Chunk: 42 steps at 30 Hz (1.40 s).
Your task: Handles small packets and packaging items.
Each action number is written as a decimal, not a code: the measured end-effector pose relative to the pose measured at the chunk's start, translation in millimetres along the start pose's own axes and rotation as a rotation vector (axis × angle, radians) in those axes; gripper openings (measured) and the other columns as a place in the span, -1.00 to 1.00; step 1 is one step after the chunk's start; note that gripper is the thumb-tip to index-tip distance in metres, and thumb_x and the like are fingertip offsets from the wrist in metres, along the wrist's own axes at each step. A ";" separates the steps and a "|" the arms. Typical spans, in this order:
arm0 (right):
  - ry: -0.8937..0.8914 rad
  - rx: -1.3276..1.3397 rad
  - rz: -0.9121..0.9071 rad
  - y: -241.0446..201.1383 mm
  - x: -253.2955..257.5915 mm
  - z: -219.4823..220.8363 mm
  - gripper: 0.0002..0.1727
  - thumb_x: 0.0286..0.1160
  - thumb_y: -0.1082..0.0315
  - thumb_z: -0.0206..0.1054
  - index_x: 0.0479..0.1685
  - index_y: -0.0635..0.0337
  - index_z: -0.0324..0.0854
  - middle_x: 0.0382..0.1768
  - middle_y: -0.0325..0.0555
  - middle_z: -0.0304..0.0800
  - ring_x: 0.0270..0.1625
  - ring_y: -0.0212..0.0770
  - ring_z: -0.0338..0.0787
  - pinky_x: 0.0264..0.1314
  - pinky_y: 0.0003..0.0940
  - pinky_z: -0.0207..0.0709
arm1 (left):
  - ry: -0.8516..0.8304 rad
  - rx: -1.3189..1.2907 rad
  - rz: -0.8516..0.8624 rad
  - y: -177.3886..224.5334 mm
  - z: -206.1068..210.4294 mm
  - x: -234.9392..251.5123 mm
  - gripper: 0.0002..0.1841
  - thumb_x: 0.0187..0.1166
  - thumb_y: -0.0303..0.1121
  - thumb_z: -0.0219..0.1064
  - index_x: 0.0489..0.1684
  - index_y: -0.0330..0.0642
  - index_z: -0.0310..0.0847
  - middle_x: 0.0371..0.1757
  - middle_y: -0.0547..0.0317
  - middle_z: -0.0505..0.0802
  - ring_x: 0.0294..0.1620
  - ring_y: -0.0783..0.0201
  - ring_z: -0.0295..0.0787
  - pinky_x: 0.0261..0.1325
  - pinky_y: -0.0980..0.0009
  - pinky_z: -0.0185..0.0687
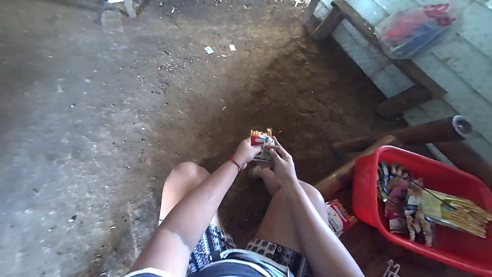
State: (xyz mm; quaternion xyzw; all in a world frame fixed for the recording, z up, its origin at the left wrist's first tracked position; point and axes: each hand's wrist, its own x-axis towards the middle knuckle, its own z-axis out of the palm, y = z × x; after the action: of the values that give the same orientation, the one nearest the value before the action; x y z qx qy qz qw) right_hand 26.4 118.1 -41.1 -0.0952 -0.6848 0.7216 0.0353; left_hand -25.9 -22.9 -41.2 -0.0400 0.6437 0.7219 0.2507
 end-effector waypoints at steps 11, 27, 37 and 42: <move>-0.022 -0.064 0.252 -7.2 5.2 -6.4 -0.79 0.77 0.45 0.11 0.17 0.38 0.53 -0.24 -0.09 0.77 -0.27 -0.34 0.79 -0.14 -0.39 0.72 | 0.014 -0.092 0.036 -2.4 7.3 0.1 -0.56 0.55 -0.64 0.36 0.40 -0.41 0.43 0.17 -0.11 0.78 0.09 0.27 0.78 0.22 0.34 0.70; 0.003 0.200 0.196 -8.0 11.4 -20.0 -0.65 0.54 0.65 0.09 0.29 0.36 0.41 -0.09 -0.01 0.76 -0.10 -0.21 0.82 0.01 -0.23 0.78 | -0.282 0.207 0.010 5.8 -2.0 -3.6 -0.52 0.53 -0.64 0.36 0.46 -0.44 0.41 0.28 -0.14 0.74 0.22 0.29 0.75 0.35 0.37 0.64; 0.275 0.066 0.132 -18.4 15.6 -13.6 -0.60 0.89 0.20 -0.02 -0.16 0.29 0.62 -0.51 -0.20 0.74 -0.43 -0.37 0.79 -0.25 -0.40 0.75 | -0.419 0.045 -0.020 8.0 11.0 -11.0 -0.52 0.56 -0.61 0.35 0.46 -0.43 0.36 0.16 -0.01 0.78 0.08 0.39 0.79 0.26 0.42 0.70; 0.245 0.288 0.089 -16.8 17.1 -18.2 -0.67 0.89 0.32 -0.10 0.09 0.30 0.56 -0.28 -0.11 0.85 -0.21 -0.29 0.87 -0.08 -0.33 0.79 | -0.308 0.012 -0.033 12.1 5.6 -11.9 -0.54 0.57 -0.58 0.37 0.44 -0.43 0.41 0.13 -0.02 0.80 0.03 0.35 0.80 0.22 0.39 0.72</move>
State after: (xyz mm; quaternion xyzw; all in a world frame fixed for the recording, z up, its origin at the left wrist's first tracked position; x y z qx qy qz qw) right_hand 11.7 140.0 -26.7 -0.2068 -0.5602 0.7959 0.0997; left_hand -19.1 -21.8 -24.8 0.0621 0.6012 0.7113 0.3588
